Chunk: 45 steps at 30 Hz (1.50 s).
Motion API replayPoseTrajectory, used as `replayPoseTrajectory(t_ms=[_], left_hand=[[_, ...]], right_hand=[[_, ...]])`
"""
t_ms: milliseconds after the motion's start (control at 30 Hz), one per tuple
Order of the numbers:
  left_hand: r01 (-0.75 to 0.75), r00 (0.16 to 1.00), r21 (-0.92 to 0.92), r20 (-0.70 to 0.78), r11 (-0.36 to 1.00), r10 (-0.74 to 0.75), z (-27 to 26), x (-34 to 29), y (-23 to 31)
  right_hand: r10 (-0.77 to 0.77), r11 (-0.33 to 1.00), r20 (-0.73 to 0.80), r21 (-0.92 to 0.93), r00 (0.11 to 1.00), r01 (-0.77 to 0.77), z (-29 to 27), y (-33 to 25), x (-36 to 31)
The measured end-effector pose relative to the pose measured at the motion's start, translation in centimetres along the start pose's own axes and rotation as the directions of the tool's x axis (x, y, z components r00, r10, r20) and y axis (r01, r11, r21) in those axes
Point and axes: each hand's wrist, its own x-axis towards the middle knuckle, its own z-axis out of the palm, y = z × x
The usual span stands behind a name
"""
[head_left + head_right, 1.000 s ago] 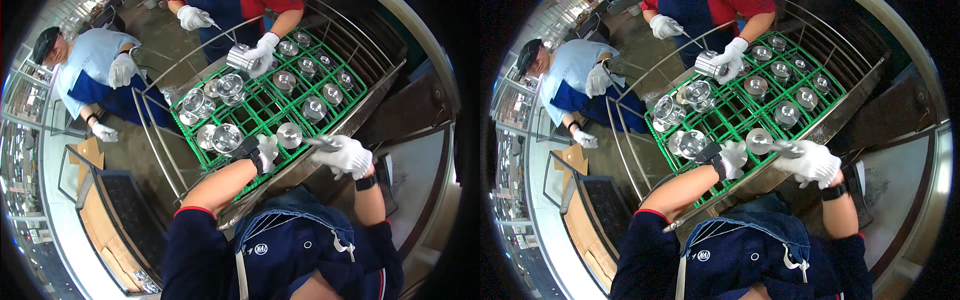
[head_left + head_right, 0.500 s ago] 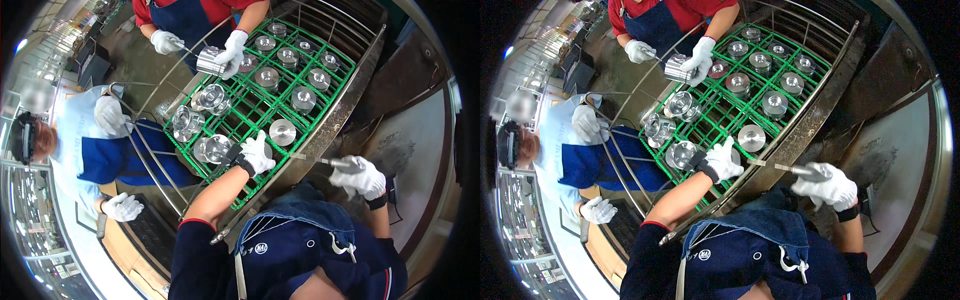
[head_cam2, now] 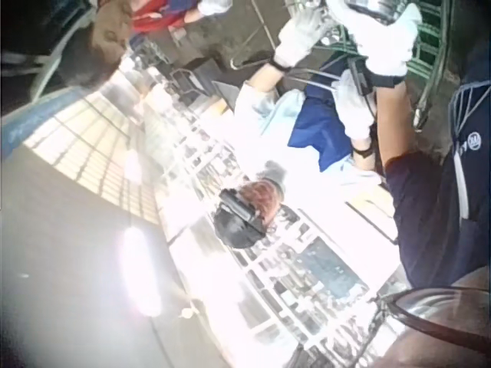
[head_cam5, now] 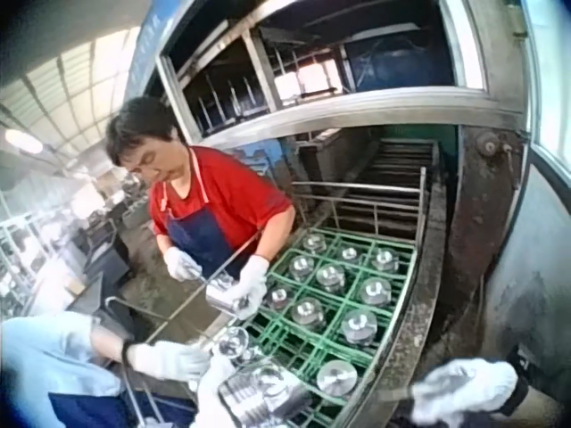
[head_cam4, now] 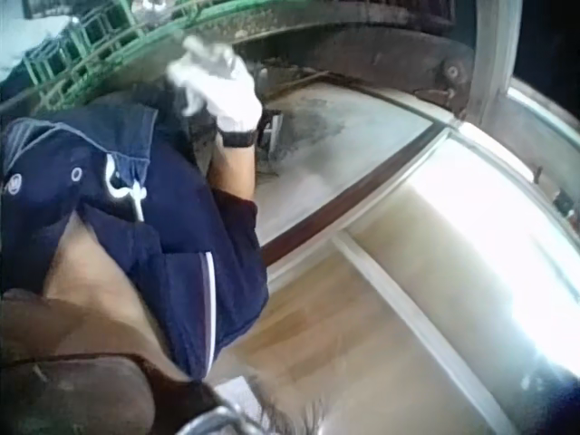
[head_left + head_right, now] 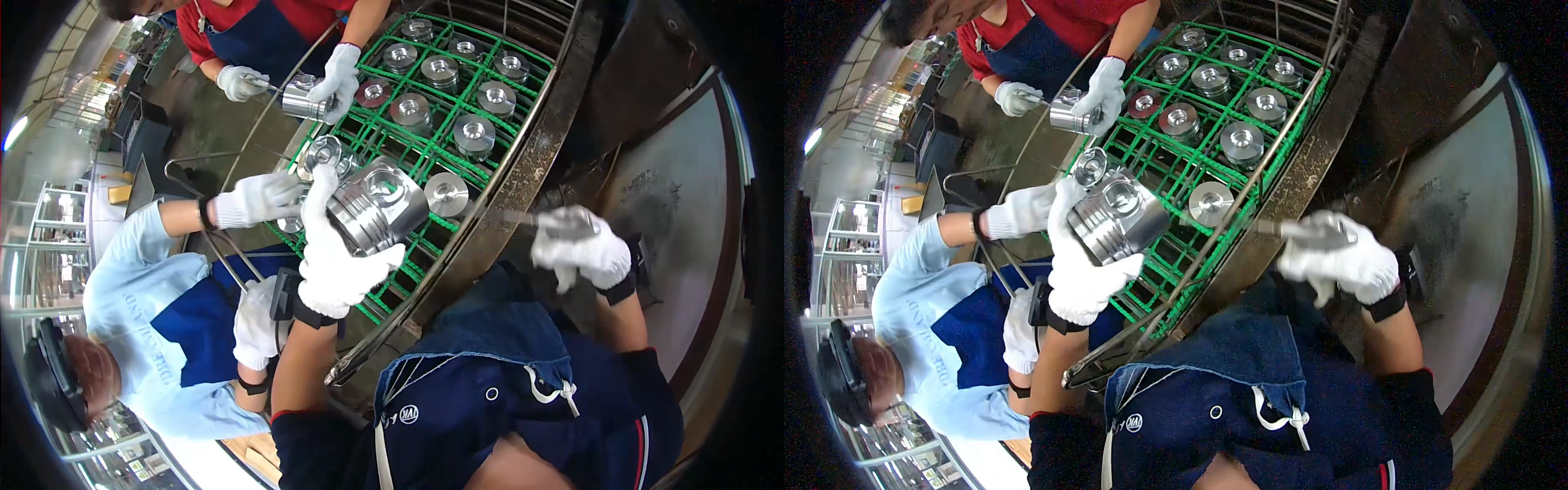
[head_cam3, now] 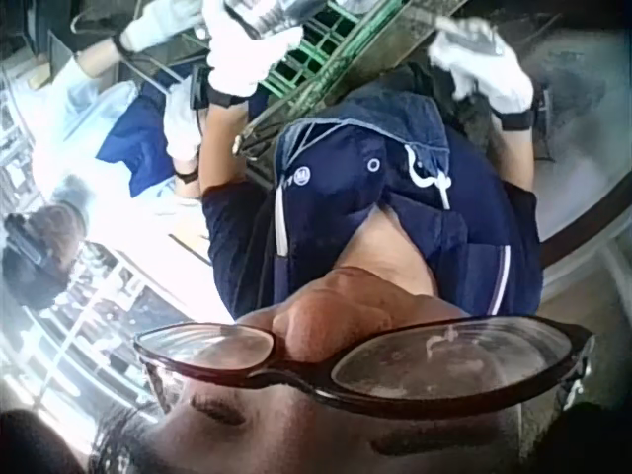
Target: The recorder and coworkers are loading metal pistons into a rack and using a spray tool to clean or rinse them on a factory floor.
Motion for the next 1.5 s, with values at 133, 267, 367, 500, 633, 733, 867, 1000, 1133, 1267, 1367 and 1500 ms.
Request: replayPoseTrajectory(t_ms=[133,267,367,500,633,733,867,1000,1133,1267,1367,1500], left_hand=[[0.013,0.999,0.021,-0.042,1.000,-0.012,-0.2,-0.1,0.6],[0.118,0.987,-0.239,-0.081,0.964,-0.141,0.6,0.0,1.7],[0.288,0.933,-0.471,-0.061,0.834,-0.356,0.8,0.4,2.5],[0.273,0.873,-0.746,-0.074,0.608,-0.482,0.4,-0.4,0.4],[0.333,0.846,-0.852,0.080,0.404,-0.527,0.0,0.5,0.6],[0.431,0.864,-0.821,0.255,0.375,-0.434,-1.6,0.5,0.4],[0.400,0.800,-0.916,0.363,-0.026,-0.478,-2.9,2.0,0.7],[0.226,0.763,-0.967,0.103,0.114,-0.638,-3.1,2.3,-0.3],[0.353,0.864,-0.927,0.374,-0.126,-0.337,-2.8,1.8,0.4],[0.497,0.801,-0.853,0.521,-0.157,-0.295,-2.9,1.3,-1.0],[0.444,0.840,-0.886,0.359,0.134,-0.406,-1.7,1.0,-0.5],[0.704,0.708,-0.593,0.540,0.392,-0.454,-2.4,0.8,-1.9]], right_hand=[[0.045,0.996,0.004,0.071,0.999,-0.045,0.5,-0.4,-0.4],[0.156,0.984,-0.151,-0.057,0.976,-0.166,2.1,-2.9,-0.8],[0.155,0.978,-0.087,-0.127,0.984,-0.166,1.7,-0.3,-2.0],[0.195,0.977,-0.152,-0.057,0.969,-0.205,3.7,-2.3,-1.0],[-0.196,0.907,0.073,-0.366,0.978,0.209,3.7,0.7,-1.0],[0.207,0.969,-0.149,-0.105,0.967,-0.224,4.4,-2.5,-0.3],[0.196,0.927,0.146,-0.349,0.970,-0.135,3.5,-0.2,-0.9],[0.336,0.935,-0.106,-0.079,0.936,-0.345,4.8,-2.8,0.2],[0.124,0.972,0.089,-0.209,0.988,-0.103,5.0,-1.4,-0.5],[0.162,0.979,-0.058,-0.118,0.985,-0.168,5.2,-2.0,0.4],[0.140,0.977,0.027,-0.164,0.990,-0.134,5.5,-2.3,0.9],[0.189,0.947,0.090,-0.282,0.978,-0.157,6.2,-1.7,2.2]])
